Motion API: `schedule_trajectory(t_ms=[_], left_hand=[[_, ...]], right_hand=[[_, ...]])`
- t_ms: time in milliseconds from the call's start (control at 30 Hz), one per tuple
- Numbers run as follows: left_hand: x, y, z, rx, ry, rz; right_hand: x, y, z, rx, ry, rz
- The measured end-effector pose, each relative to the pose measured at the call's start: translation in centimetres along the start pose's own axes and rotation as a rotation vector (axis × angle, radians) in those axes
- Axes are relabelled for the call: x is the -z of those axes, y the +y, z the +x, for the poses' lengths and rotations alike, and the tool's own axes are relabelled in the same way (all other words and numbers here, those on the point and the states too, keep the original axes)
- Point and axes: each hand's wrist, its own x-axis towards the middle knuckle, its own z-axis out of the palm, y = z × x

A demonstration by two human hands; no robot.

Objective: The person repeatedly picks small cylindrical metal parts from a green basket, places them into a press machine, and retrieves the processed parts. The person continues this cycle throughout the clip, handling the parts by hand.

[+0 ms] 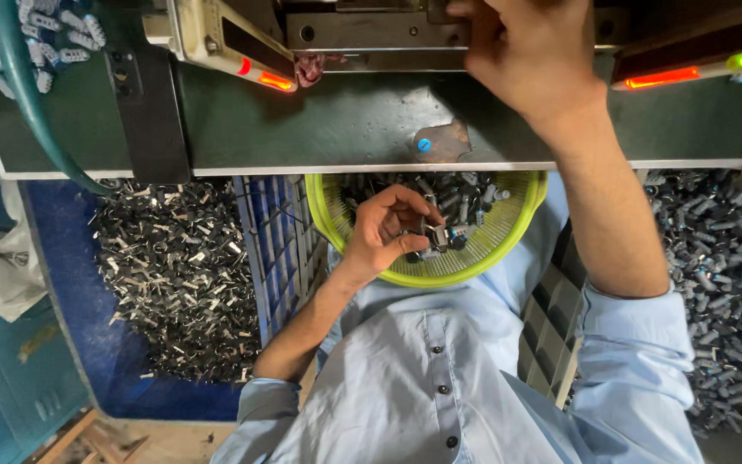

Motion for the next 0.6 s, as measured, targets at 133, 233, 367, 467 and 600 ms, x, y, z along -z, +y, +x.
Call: schedule_trajectory(t_ms=[133, 233, 367, 467, 600], left_hand=[[0.0, 1.6, -0.7, -0.033, 0.055, 0.065], [-0.1, 2.9, -1.3, -0.131, 0.087, 0.048], [-0.1, 3.4, -1.8, -0.149, 0.111, 0.231], [-0.3, 3.0, -1.9, -0.125, 0.081, 0.283], [-1.2, 2.6, -1.6, -0.069, 0.082, 0.123]], right_hand=[[1.9, -3.2, -2.5, 0.103, 0.166, 0.058], [1.0, -7.3, -7.2, -0.012, 0.246, 0.413], [-1.6, -10.4, -13.4, -0.292, -0.059, 0.455], [-3.0, -11.9, -16.7, -0.565, 0.074, 0.589], [-4.1, -13.4, -18.3, -0.597, 0.175, 0.688]])
